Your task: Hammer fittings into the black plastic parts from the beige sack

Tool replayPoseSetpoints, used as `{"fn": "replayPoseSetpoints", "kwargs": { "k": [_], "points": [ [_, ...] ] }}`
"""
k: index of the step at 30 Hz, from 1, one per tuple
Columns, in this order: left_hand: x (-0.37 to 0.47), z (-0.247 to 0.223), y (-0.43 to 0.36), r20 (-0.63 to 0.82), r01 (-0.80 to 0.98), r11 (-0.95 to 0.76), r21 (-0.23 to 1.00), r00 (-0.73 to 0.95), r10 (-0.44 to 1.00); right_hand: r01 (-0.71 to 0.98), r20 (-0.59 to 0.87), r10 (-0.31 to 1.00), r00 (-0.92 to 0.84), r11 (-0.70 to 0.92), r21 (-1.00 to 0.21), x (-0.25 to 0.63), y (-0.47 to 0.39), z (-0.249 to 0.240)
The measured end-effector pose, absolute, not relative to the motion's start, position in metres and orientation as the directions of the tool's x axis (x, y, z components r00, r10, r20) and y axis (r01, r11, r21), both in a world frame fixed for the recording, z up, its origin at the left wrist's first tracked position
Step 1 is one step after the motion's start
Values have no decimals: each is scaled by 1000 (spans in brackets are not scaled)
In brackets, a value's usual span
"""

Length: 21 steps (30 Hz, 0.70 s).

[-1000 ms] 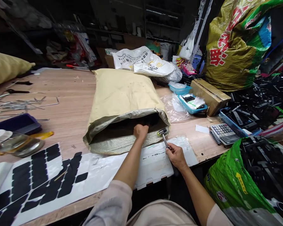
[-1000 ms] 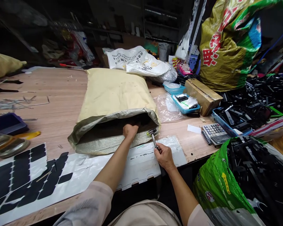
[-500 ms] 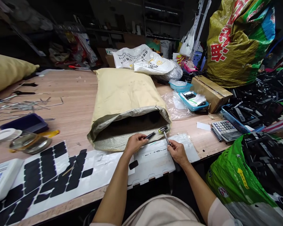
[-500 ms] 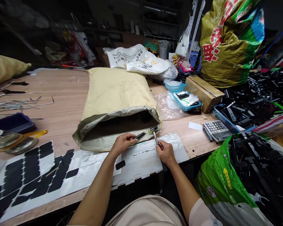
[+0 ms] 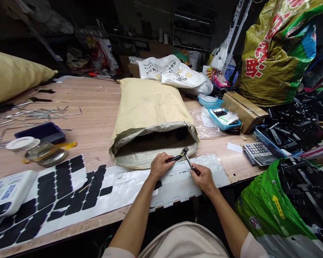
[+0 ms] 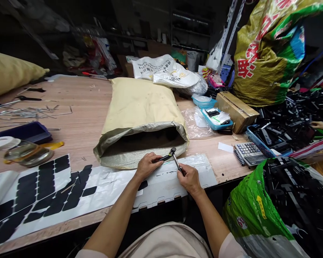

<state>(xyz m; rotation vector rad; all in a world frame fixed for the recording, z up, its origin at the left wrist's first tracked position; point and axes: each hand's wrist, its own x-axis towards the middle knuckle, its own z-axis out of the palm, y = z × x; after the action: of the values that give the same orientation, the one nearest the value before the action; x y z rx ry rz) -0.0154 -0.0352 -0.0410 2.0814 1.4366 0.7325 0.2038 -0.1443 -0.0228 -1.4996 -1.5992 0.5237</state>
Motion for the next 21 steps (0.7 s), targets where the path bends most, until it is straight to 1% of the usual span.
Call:
{"fn": "replayPoseSetpoints", "kwargs": {
  "k": [3,5,9,14,18,21],
  "points": [
    [-16,-41,-35,146,675,-319,665,302,942,662,387,921,32,271,-699,198,-146,-21],
    [-15,-41,-36,146,677,-327,659,311,939,698,422,907,6,298,-651,196,-145,-24],
    [-16,-42,-35,141,683,-326,654,313,939,750,414,910,-18,286,-596,195,-143,-30],
    [-16,-43,-35,142,679,-330,656,318,937,743,416,909,-12,287,-605,192,-143,-25],
    [-15,-42,-35,137,688,-320,651,309,941,719,425,904,-49,327,-613,186,-144,-21],
    [-15,-40,-36,135,700,-317,640,304,943,719,406,911,-70,328,-613,184,-145,-27]
  ]
}}
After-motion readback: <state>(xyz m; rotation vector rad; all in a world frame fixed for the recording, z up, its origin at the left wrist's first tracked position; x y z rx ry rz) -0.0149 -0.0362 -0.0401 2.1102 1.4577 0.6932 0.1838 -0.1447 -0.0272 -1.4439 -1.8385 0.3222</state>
